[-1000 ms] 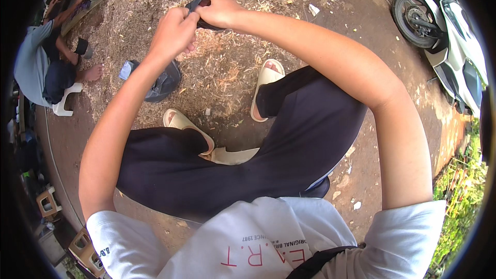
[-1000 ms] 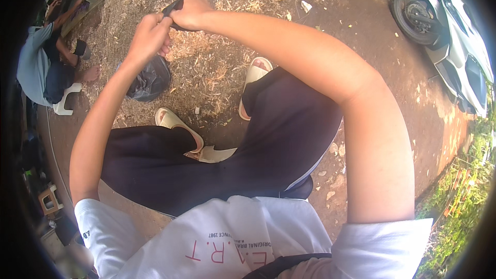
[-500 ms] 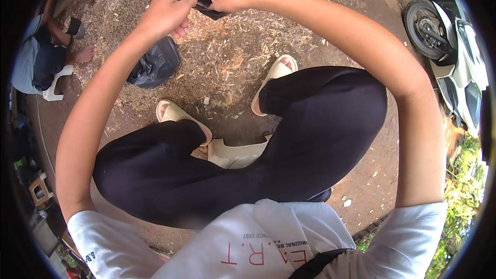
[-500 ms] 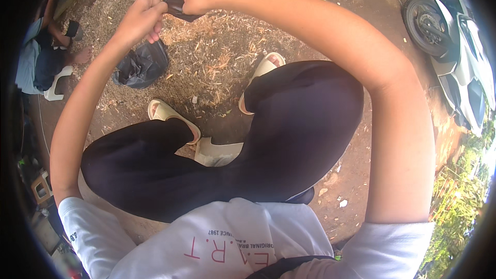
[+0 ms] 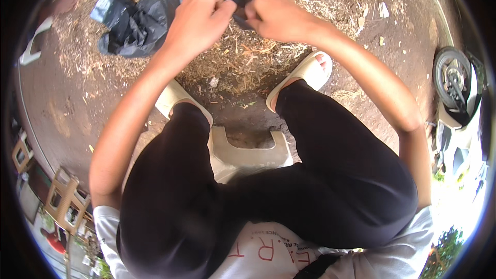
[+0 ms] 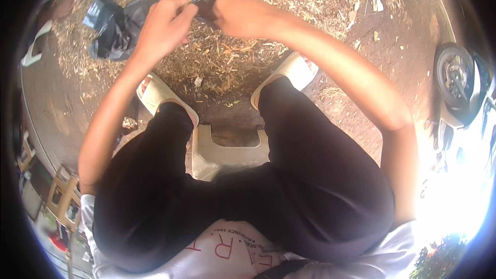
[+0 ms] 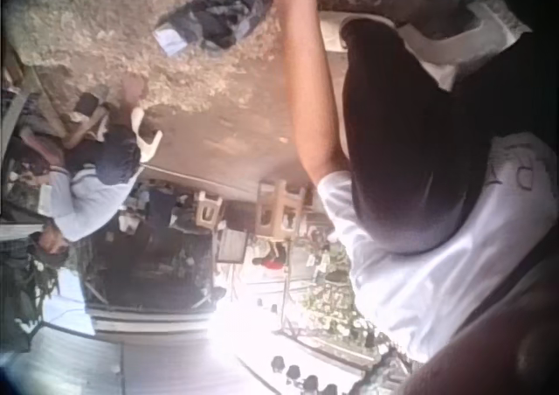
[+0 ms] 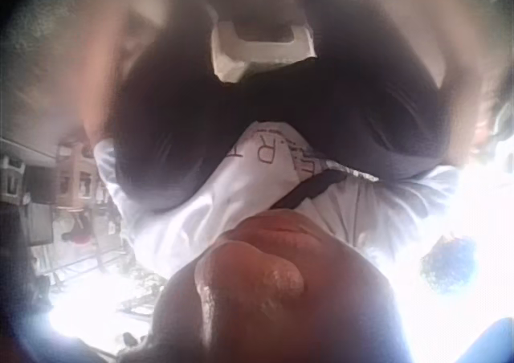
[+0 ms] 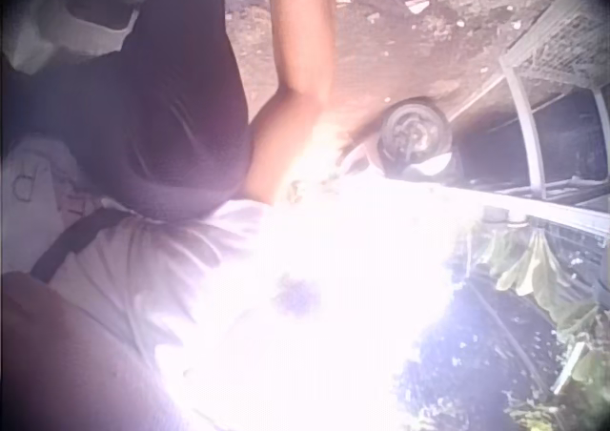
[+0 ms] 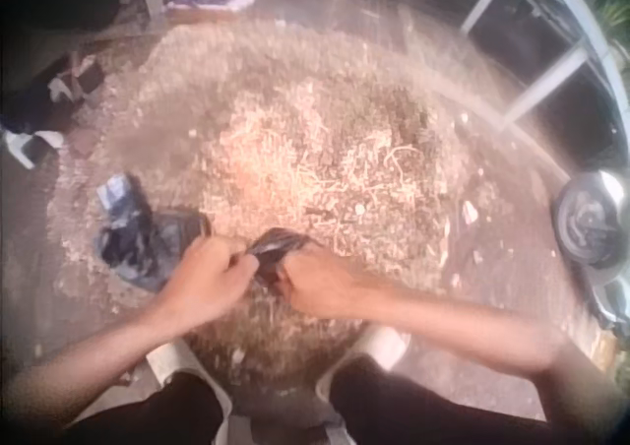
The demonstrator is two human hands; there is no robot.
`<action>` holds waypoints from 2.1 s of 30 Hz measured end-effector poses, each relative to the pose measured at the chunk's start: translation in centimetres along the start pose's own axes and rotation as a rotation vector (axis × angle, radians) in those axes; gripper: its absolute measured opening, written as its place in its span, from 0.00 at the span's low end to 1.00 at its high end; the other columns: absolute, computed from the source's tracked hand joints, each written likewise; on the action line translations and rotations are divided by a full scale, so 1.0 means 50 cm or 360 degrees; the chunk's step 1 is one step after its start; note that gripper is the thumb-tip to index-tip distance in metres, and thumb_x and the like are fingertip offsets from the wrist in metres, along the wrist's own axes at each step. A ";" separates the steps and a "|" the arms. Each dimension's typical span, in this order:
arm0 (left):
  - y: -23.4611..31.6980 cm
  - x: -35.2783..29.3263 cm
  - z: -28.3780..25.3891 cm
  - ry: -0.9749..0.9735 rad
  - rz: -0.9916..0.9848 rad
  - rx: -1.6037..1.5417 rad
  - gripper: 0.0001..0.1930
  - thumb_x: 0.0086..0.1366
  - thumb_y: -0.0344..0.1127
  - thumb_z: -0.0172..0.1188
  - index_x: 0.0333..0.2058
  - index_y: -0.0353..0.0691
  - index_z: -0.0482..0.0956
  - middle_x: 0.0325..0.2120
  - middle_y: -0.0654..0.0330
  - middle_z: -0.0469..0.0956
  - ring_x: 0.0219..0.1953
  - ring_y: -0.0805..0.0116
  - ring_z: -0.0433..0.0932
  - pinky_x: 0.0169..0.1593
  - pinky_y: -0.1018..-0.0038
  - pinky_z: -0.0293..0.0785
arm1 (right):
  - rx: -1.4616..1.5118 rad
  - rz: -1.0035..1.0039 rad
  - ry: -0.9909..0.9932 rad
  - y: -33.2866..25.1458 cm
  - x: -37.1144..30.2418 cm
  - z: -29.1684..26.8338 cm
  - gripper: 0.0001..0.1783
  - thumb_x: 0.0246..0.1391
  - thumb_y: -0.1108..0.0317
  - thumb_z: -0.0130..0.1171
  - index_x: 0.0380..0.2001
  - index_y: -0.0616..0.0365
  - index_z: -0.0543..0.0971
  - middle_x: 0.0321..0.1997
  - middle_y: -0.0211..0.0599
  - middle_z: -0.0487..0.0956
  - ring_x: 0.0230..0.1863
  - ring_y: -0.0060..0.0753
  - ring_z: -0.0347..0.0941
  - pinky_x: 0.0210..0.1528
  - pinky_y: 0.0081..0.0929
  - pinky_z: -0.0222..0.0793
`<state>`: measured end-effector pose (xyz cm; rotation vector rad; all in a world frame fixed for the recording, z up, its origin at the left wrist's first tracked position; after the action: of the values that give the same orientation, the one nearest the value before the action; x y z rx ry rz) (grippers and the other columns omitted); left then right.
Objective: The person sits on a low stool and repeatedly opens small black plastic bags, pours out a brown fibrous material, and closes the bags. The person handles several bags one at a time, placing them on the ground and manipulating the contents with both hands.
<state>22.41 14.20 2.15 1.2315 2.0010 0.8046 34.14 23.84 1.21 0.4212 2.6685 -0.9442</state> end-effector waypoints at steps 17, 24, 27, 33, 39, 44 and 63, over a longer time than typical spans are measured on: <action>0.016 0.035 0.050 0.0001 0.0252 0.0304 0.10 0.59 0.29 0.66 0.28 0.36 0.72 0.17 0.53 0.75 0.20 0.55 0.75 0.30 0.65 0.71 | -0.0205 0.0203 -0.0074 0.015 -0.035 0.042 0.09 0.54 0.68 0.62 0.31 0.64 0.84 0.32 0.51 0.84 0.38 0.51 0.83 0.42 0.43 0.78; 0.013 0.008 0.102 -0.0051 -0.0016 -0.0065 0.09 0.60 0.26 0.64 0.27 0.35 0.70 0.16 0.54 0.76 0.19 0.67 0.76 0.28 0.69 0.70 | 0.1469 0.0605 0.0947 0.101 -0.004 0.098 0.09 0.48 0.77 0.60 0.35 0.65 0.82 0.34 0.47 0.85 0.40 0.46 0.83 0.44 0.39 0.77; 0.012 0.005 0.116 -0.0059 -0.0065 -0.0143 0.09 0.60 0.26 0.62 0.27 0.34 0.70 0.16 0.54 0.77 0.19 0.68 0.77 0.27 0.69 0.71 | 0.1260 0.0557 0.1128 0.100 -0.017 0.097 0.14 0.47 0.74 0.63 0.40 0.63 0.81 0.39 0.51 0.84 0.45 0.51 0.83 0.48 0.42 0.77; -0.013 0.004 0.102 0.0248 -0.0040 -0.0179 0.05 0.60 0.25 0.60 0.31 0.37 0.71 0.17 0.53 0.79 0.20 0.61 0.80 0.28 0.67 0.74 | 0.0767 0.0444 0.0933 0.089 -0.012 0.087 0.15 0.48 0.67 0.68 0.38 0.62 0.83 0.39 0.53 0.84 0.46 0.54 0.81 0.52 0.44 0.75; -0.020 0.030 0.085 0.0322 0.0053 0.0019 0.04 0.62 0.27 0.59 0.34 0.39 0.73 0.17 0.53 0.79 0.22 0.52 0.82 0.29 0.61 0.75 | 0.0474 0.0460 0.0783 0.073 -0.023 0.081 0.11 0.51 0.66 0.67 0.35 0.61 0.85 0.32 0.48 0.84 0.35 0.51 0.83 0.43 0.41 0.78; 0.002 0.030 0.080 0.0209 0.0360 0.0472 0.04 0.62 0.27 0.58 0.36 0.40 0.76 0.26 0.52 0.80 0.30 0.46 0.83 0.34 0.55 0.78 | -0.0042 0.0309 0.0423 0.046 -0.033 0.077 0.12 0.59 0.62 0.62 0.33 0.60 0.85 0.29 0.46 0.84 0.34 0.54 0.83 0.44 0.46 0.78; -0.038 0.062 0.072 0.0100 0.0030 0.0762 0.13 0.64 0.34 0.62 0.47 0.45 0.81 0.26 0.46 0.83 0.32 0.40 0.83 0.41 0.51 0.79 | -0.0243 -0.0336 0.0855 0.018 -0.080 0.085 0.11 0.46 0.73 0.67 0.35 0.57 0.79 0.33 0.36 0.76 0.41 0.42 0.73 0.46 0.37 0.72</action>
<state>23.15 16.93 -2.11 1.5006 2.3182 0.3811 38.83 21.05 -1.05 0.4107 3.3010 -0.7522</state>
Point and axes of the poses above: each hand's wrist, its own x-axis towards the middle knuckle, its own z-axis out of the palm, y = z × x, the point moved 6 cm from there along x, towards the middle knuckle
